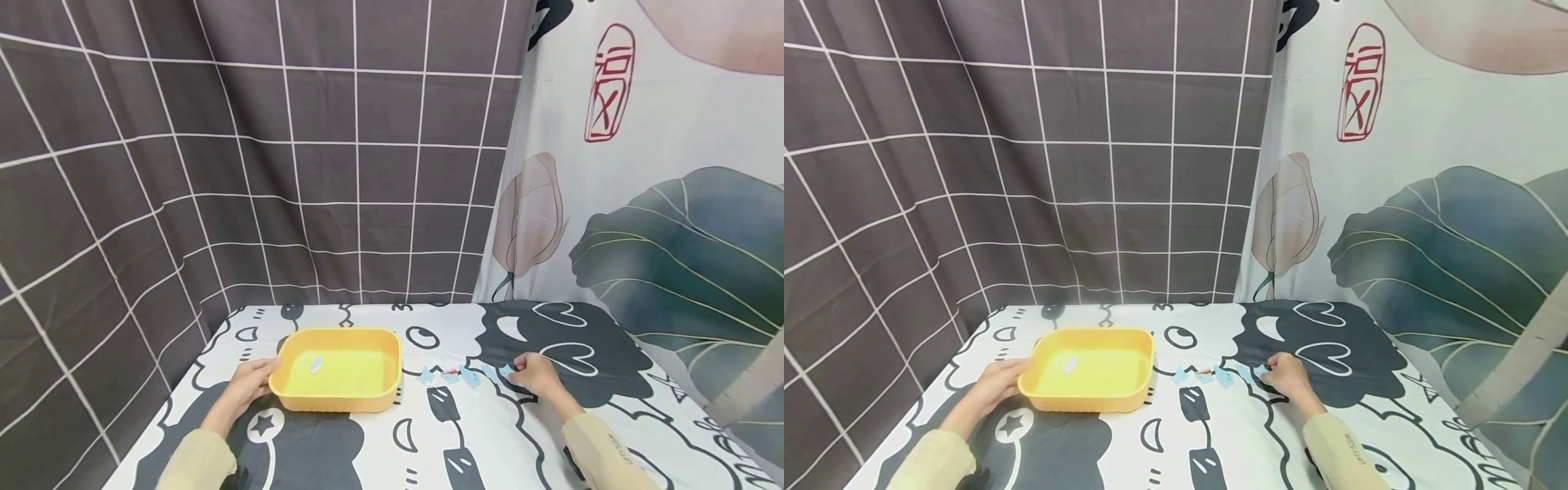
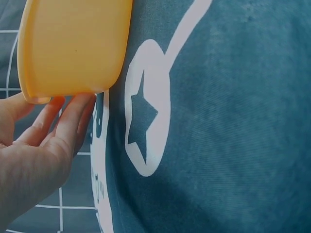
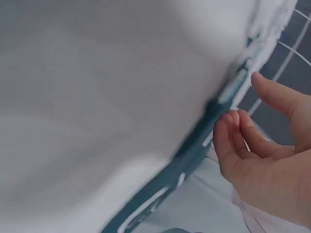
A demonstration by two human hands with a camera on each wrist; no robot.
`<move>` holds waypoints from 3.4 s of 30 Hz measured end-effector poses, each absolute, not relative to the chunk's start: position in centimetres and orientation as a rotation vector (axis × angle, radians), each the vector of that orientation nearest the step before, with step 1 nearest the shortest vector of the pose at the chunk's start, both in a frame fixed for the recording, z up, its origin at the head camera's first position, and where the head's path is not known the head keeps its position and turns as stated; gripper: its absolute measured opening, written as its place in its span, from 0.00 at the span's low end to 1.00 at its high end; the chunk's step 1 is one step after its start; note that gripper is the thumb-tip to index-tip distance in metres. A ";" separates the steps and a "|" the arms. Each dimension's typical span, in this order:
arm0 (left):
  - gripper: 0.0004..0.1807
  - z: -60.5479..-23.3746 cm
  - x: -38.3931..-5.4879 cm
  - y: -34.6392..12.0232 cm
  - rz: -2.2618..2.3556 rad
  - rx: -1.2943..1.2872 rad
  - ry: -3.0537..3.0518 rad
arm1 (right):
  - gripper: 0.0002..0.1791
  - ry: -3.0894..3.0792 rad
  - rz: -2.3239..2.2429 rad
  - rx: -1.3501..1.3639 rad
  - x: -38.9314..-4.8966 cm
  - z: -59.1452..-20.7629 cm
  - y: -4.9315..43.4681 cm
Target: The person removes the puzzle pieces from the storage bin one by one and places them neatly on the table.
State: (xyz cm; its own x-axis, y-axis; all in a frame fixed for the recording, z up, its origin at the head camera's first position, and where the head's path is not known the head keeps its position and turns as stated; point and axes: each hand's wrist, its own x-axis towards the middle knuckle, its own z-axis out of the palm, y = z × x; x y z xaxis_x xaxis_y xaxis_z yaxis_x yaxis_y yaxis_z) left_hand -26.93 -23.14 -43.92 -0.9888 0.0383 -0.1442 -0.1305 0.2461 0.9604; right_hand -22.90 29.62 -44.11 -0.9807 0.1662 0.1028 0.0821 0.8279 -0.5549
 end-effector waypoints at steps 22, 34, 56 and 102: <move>0.27 -43.9 -27.2 -22.7 1.823 -0.102 2.426 | 0.17 -2.693 1.222 0.176 -27.7 -40.3 19.9; 0.26 -43.8 -27.4 -22.7 1.868 -0.112 2.420 | 0.15 -2.588 1.498 0.344 -29.3 -40.3 9.0; 0.25 -43.9 -26.8 -22.1 1.933 -0.120 2.402 | 0.14 -2.610 1.689 0.445 -30.3 -44.2 -2.7; 0.22 -44.4 -27.0 -22.3 1.919 -0.143 2.393 | 0.26 -2.825 1.198 0.652 -31.6 -45.8 -5.1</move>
State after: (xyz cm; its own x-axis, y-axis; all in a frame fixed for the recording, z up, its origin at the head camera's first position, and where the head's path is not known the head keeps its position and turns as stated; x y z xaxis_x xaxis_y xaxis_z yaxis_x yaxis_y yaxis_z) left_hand -26.99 -22.29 -44.36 -0.9931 -0.0284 -0.1136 -0.1170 0.2153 0.9695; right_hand -31.60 -5.11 -45.78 -0.9136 -0.3725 0.1630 -0.3761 0.6219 -0.6868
